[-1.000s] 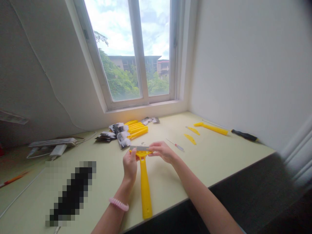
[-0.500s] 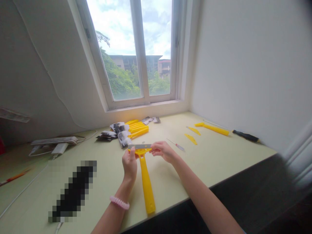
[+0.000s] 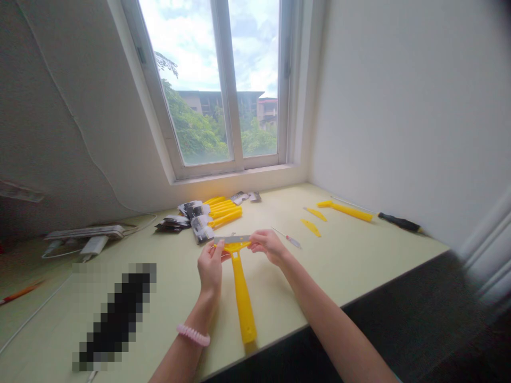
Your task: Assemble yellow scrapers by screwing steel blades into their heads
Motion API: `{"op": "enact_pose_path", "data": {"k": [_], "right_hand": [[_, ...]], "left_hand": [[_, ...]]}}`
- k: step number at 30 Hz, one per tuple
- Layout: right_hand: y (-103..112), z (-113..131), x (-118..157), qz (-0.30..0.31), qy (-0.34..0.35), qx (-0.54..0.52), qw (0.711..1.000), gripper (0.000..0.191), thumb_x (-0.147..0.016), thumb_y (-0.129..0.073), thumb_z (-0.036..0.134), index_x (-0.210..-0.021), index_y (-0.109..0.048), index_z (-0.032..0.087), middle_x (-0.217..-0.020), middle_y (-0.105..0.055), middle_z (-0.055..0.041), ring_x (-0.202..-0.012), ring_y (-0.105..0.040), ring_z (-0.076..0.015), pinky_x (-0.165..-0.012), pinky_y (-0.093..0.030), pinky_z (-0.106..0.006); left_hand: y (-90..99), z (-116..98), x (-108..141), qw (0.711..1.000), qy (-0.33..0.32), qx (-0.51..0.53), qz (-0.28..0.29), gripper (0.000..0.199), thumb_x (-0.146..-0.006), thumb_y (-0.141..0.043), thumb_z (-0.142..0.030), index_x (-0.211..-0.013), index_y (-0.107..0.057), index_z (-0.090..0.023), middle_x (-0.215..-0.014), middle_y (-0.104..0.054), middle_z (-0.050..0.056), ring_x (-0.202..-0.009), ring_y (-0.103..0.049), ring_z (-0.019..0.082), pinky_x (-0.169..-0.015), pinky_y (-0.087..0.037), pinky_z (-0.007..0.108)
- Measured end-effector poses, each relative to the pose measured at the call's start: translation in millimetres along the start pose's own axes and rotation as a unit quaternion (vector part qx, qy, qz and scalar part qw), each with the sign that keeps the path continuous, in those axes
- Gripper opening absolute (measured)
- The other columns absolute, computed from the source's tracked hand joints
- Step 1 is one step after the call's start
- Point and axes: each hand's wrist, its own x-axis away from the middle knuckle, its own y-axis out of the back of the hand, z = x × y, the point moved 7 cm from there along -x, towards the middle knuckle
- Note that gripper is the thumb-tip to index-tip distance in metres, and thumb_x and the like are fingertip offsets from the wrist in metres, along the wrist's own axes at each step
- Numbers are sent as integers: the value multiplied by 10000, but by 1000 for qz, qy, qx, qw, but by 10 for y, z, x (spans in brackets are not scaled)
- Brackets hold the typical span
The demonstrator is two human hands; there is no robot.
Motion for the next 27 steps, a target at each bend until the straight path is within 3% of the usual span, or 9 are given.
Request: {"op": "enact_pose_path", "data": {"k": [2,10,19,27], "right_hand": [[12,-2,-1,-11,0,-2,1000,85,-604,-543,86,-536,-589,106,-510,-615,-36,-481,-575,-98,-494,-455,-199],[-27,-46,-12,6,-11,-10,1000,80,-606,-545,90,-542,-590,105,-512,-614,-39,-475,-577,-100,-505,-471,-211],[-56,-38,24,18,-24,15,999,58,-591,-523,111,-543,-556,122,-510,-591,-18,-498,-562,-95,-486,-450,-197],[-151,-76,22,77,-8,71,995,77,-599,-544,181,-544,-560,129,-477,-543,15,-399,-433,-49,-391,-299,-165]], "left_hand": [[43,-30,10,999,-19,-11,-29,411,-643,-645,-350,-965,-518,-129,-718,-650,51,-562,-621,154,-572,-510,304],[107,-87,41,995,-54,-27,-82,381,-637,-660,-350,-907,-473,-156,-658,-628,26,-527,-621,162,-531,-490,286],[151,-60,-13,994,-56,-7,-90,302,-616,-669,-309,-795,-485,-149,-593,-602,8,-490,-598,161,-502,-471,284],[93,-194,61,991,-107,-25,-81,269,-625,-657,-271,-797,-485,-154,-583,-552,-28,-494,-540,108,-506,-440,235]]}}
